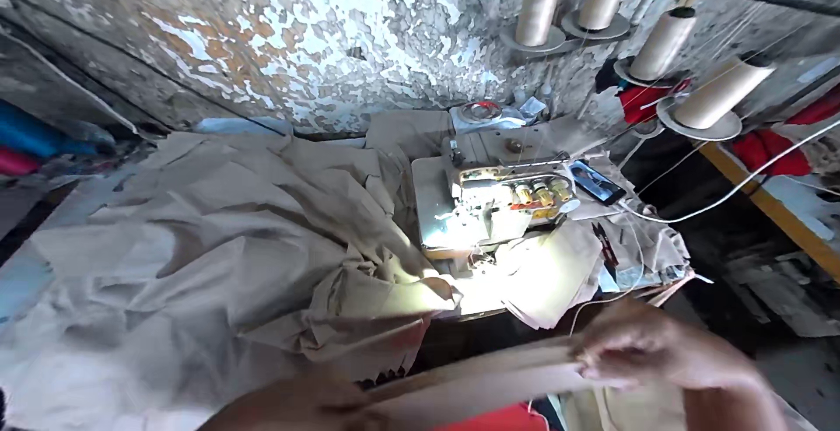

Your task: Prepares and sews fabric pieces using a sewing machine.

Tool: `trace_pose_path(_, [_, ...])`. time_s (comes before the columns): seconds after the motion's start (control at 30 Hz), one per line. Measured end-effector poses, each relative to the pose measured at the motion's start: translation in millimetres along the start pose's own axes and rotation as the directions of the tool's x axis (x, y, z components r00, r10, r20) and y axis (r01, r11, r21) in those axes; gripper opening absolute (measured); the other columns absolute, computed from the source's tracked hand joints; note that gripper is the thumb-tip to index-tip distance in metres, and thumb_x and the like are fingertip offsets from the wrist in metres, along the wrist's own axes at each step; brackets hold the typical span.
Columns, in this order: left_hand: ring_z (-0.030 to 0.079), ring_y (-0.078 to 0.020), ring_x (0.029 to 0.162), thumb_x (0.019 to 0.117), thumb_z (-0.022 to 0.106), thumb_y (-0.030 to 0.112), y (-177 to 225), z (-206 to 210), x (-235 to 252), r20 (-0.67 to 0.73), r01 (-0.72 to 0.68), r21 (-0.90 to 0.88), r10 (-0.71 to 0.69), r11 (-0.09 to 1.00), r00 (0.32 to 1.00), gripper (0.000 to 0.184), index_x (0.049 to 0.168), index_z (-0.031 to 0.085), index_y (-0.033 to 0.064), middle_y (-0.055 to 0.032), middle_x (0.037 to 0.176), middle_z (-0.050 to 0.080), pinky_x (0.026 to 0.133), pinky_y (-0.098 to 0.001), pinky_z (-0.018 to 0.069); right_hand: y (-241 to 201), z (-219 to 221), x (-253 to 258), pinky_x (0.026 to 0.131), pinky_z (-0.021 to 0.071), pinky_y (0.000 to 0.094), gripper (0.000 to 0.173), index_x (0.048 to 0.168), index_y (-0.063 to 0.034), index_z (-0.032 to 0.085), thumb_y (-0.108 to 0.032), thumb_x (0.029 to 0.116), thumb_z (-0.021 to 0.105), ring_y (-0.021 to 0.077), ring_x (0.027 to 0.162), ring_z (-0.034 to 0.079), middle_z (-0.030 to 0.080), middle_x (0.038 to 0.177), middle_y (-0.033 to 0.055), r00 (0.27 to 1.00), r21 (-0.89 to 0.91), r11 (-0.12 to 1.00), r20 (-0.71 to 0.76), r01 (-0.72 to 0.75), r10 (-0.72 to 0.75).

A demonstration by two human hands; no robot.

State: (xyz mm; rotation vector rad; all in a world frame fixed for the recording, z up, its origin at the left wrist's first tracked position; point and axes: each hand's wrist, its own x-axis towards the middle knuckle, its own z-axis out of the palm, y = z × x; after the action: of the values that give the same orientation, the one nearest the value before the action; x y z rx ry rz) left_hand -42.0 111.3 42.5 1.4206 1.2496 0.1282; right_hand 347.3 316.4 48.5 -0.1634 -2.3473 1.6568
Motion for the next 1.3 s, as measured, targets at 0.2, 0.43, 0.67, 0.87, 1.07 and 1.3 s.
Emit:
trace_pose_path(0.2, [0.059, -0.0048, 0.075, 0.0985, 0.065, 0.026, -9, 35, 87, -0.031, -0.056, -0.236, 0.050, 0.970, 0.998, 0.029, 0.100, 0.071, -0.0025, -0.0031, 0.083, 0.067, 0.073, -0.0293, 0.0514, 45, 73, 63, 0.072, 0.0543, 0.0210, 0.024, 0.099, -0.0033, 0.075, -0.021, 0.1025, 0.059, 0.0054, 0.077, 0.068, 0.075, 0.088, 0.0072, 0.999, -0.228, 0.974, -0.044, -0.012, 0.002])
trace_pose_path(0.43, [0.056, -0.0008, 0.057, 0.1010, 0.064, 0.027, 25, 33, 89, -0.296, -0.237, -0.127, 0.192, 0.963, 0.936, 0.026, 0.105, 0.072, 0.0025, 0.0002, 0.074, 0.066, 0.054, -0.0184, 0.0470, 49, 90, 58, 0.072, 0.0532, 0.0164, 0.024, 0.099, -0.0082, 0.076, -0.025, 0.1018, 0.060, 0.0002, 0.078, 0.067, 0.076, 0.089, 0.0016, 0.981, -0.325, 0.944, -0.195, -0.055, -0.010])
trace_pose_path(0.67, [0.071, -0.0324, 0.075, 0.0983, 0.065, 0.034, 29, 66, 64, -0.535, -0.103, 0.293, 0.252, 0.951, 0.807, 0.035, 0.101, 0.071, -0.0002, -0.0169, 0.084, 0.071, 0.064, -0.0522, 0.0550, 60, 110, 58, 0.073, 0.0514, 0.0105, 0.022, 0.097, -0.0056, 0.075, -0.023, 0.1010, 0.062, -0.0064, 0.079, 0.065, 0.075, 0.088, 0.0009, 0.967, -0.218, 0.974, -0.255, -0.065, 0.008])
trace_pose_path(0.87, [0.069, -0.0323, 0.069, 0.1017, 0.060, 0.027, 16, 66, 49, -0.543, -0.065, 0.390, 0.286, 0.919, 0.790, 0.036, 0.085, 0.069, -0.0032, -0.0179, 0.078, 0.068, 0.060, -0.0474, 0.0537, 63, 124, 71, 0.062, 0.0536, 0.0238, 0.028, 0.094, -0.0067, 0.073, -0.030, 0.1021, 0.059, 0.0070, 0.069, 0.067, 0.072, 0.077, 0.0056, 0.978, -0.303, 0.952, -0.206, -0.041, -0.024])
trace_pose_path(1.07, [0.069, -0.0466, 0.097, 0.1061, 0.052, 0.017, 14, 30, 30, -0.411, 0.232, 0.323, -0.084, 0.918, 0.908, 0.028, 0.106, 0.069, -0.0062, -0.0270, 0.100, 0.070, 0.082, -0.0640, 0.0514, 87, 146, 109, 0.064, 0.0571, 0.0412, 0.028, 0.097, -0.0005, 0.074, -0.025, 0.0991, 0.062, 0.0181, 0.070, 0.069, 0.072, 0.079, 0.0115, 0.982, -0.113, 0.984, -0.146, -0.135, 0.118])
trace_pose_path(1.3, [0.066, -0.0340, 0.116, 0.1004, 0.065, 0.017, -29, -39, 70, -0.534, 0.235, 0.440, 0.042, 0.867, 0.845, 0.020, 0.106, 0.077, 0.0024, -0.0153, 0.137, 0.064, 0.094, -0.0556, 0.0527, 124, 127, 170, 0.078, 0.0533, 0.0419, 0.032, 0.125, -0.0004, 0.065, -0.021, 0.1029, 0.054, 0.0202, 0.076, 0.064, 0.068, 0.085, 0.0115, 0.896, -0.142, 0.890, -0.178, -0.433, 0.407])
